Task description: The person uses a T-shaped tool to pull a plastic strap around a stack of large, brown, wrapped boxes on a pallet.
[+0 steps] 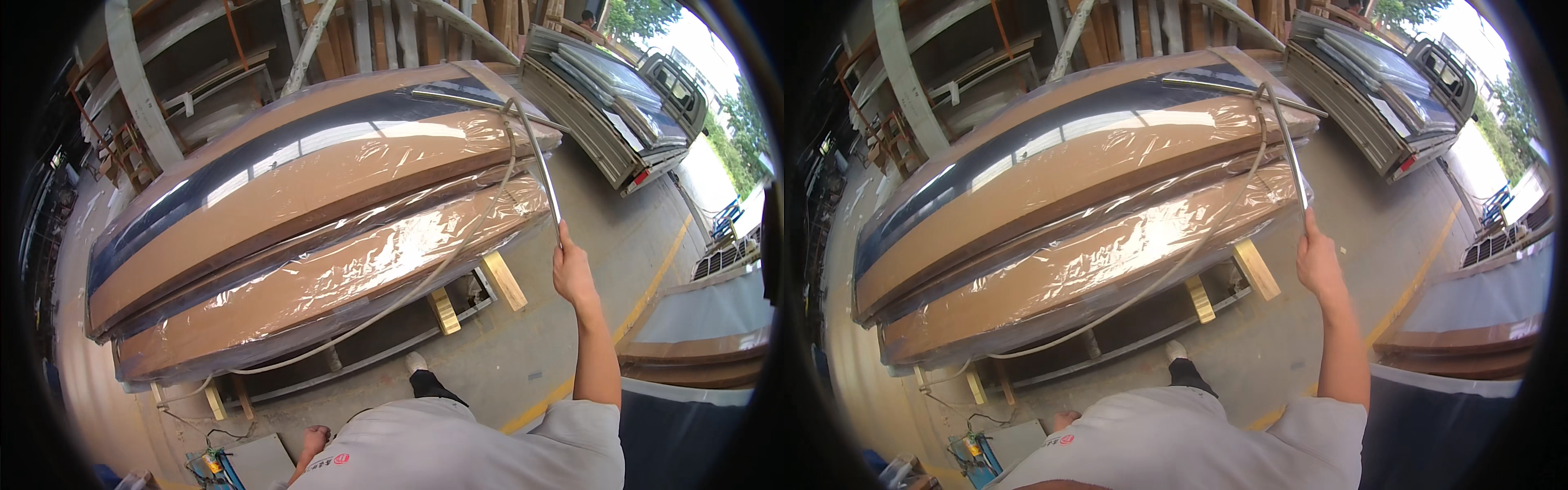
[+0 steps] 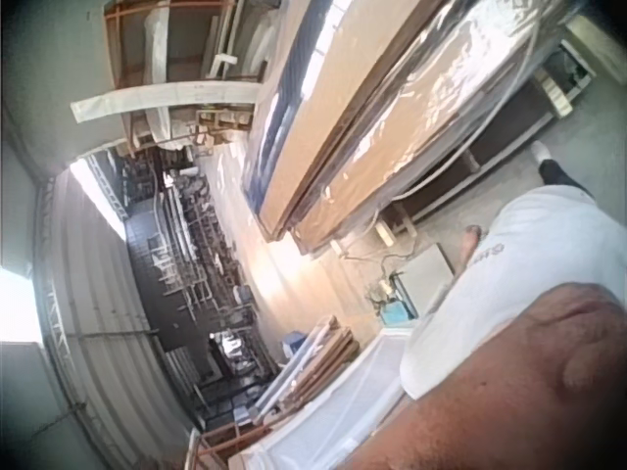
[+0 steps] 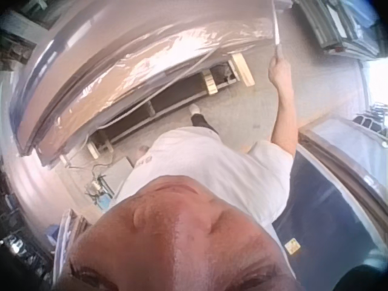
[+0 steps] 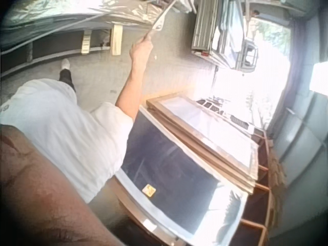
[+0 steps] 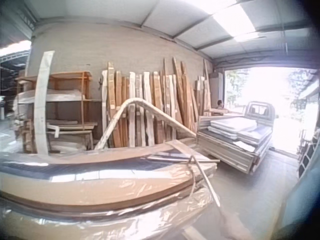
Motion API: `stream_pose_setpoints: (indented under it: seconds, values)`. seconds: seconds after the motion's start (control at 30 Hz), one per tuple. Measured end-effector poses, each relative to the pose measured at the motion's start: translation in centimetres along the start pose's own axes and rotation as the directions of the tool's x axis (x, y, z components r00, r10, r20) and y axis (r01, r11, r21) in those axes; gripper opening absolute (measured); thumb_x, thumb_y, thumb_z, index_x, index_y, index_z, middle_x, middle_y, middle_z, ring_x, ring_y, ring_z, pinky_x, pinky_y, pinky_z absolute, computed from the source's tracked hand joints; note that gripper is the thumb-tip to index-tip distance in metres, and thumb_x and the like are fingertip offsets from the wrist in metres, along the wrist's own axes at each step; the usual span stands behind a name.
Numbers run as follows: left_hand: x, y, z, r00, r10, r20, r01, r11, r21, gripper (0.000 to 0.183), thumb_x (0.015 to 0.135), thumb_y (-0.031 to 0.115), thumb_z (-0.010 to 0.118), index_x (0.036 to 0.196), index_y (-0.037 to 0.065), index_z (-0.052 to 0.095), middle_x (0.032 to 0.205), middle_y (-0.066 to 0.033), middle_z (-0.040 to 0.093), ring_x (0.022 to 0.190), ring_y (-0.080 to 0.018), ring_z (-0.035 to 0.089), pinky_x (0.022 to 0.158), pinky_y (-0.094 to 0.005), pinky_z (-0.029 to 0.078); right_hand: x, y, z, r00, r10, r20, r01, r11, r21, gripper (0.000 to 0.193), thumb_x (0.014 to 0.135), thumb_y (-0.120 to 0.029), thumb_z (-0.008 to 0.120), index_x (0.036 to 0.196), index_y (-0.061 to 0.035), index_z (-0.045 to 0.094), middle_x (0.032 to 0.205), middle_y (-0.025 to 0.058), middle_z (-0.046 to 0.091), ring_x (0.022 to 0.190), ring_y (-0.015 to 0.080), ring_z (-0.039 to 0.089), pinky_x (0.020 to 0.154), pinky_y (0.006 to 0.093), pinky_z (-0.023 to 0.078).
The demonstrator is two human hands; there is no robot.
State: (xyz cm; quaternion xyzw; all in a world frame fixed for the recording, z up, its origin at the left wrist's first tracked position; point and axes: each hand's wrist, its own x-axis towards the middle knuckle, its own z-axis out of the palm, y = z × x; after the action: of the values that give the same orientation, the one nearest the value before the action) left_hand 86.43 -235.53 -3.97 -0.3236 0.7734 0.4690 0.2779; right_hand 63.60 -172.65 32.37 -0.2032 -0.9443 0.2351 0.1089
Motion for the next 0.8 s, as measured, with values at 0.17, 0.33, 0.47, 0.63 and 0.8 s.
stream_pose_setpoints:
  seconds: [0.17,0.33,0.47,0.63,0.8]
  values:
    - [-0.3,-2.8,0.8,0.997,-0.075,-0.018,0.076,0.995,0.063,0.020,0.081,0.012,0.061,0.078,-0.003,0.073,0.067,-0.0078,0.067,0.059,-0.0167,0.061,0.058,-0.0351,0.050,-9.6,1.7,1.7,0.996,-0.090,0.015,0.089,0.995,0.053,0.060,0.096,-0.004,0.046,0.154,-0.0070,0.031,0.074,0.0296,0.056,0.062,0.0435,0.057,0.061,0.0448,0.047]
    - [-1.4,-3.5,1.6,0.994,-0.105,-0.025,0.108,0.982,0.153,0.023,0.084,0.016,0.062,0.087,-0.002,0.076,0.074,-0.0129,0.072,0.069,-0.0169,0.066,0.068,-0.0373,0.054,-15.5,0.7,2.7,0.989,-0.101,0.104,0.089,0.990,0.113,0.062,0.094,-0.001,0.047,0.154,-0.0032,0.030,0.065,0.0237,0.049,0.055,0.0387,0.053,0.055,0.0401,0.043]
    - [0.1,-3.0,2.0,0.997,-0.063,0.038,0.052,0.969,0.241,0.025,0.085,0.018,0.061,0.092,0.000,0.077,0.079,-0.0151,0.073,0.073,-0.0232,0.068,0.073,-0.0387,0.055,-18.3,0.2,3.6,0.972,-0.147,0.186,0.124,0.984,0.131,0.063,0.093,0.001,0.047,0.153,-0.0022,0.030,0.062,0.0187,0.044,0.052,0.0304,0.045,0.052,0.0361,0.040]
    - [3.5,-1.4,1.8,0.994,0.078,0.078,-0.082,0.996,0.048,0.026,0.080,0.019,0.061,0.089,0.000,0.076,0.079,-0.0145,0.072,0.074,-0.0238,0.066,0.071,-0.0364,0.053,-19.8,-0.9,4.5,0.959,-0.221,0.179,0.189,0.965,0.181,0.061,0.094,0.003,0.046,0.154,-0.0042,0.033,0.061,0.0119,0.035,0.050,0.0168,0.034,0.048,0.0316,0.034]
    - [1.8,3.4,1.7,0.993,0.098,0.068,-0.099,0.995,0.008,0.026,0.079,0.020,0.061,0.087,-0.001,0.075,0.075,-0.0123,0.070,0.071,-0.0219,0.064,0.068,-0.0356,0.051,-19.1,2.5,5.1,0.979,-0.182,0.092,0.154,0.955,0.254,0.057,0.094,0.003,0.048,0.150,-0.0011,0.038,0.072,0.0111,0.047,0.055,0.0167,0.042,0.052,0.0305,0.037]
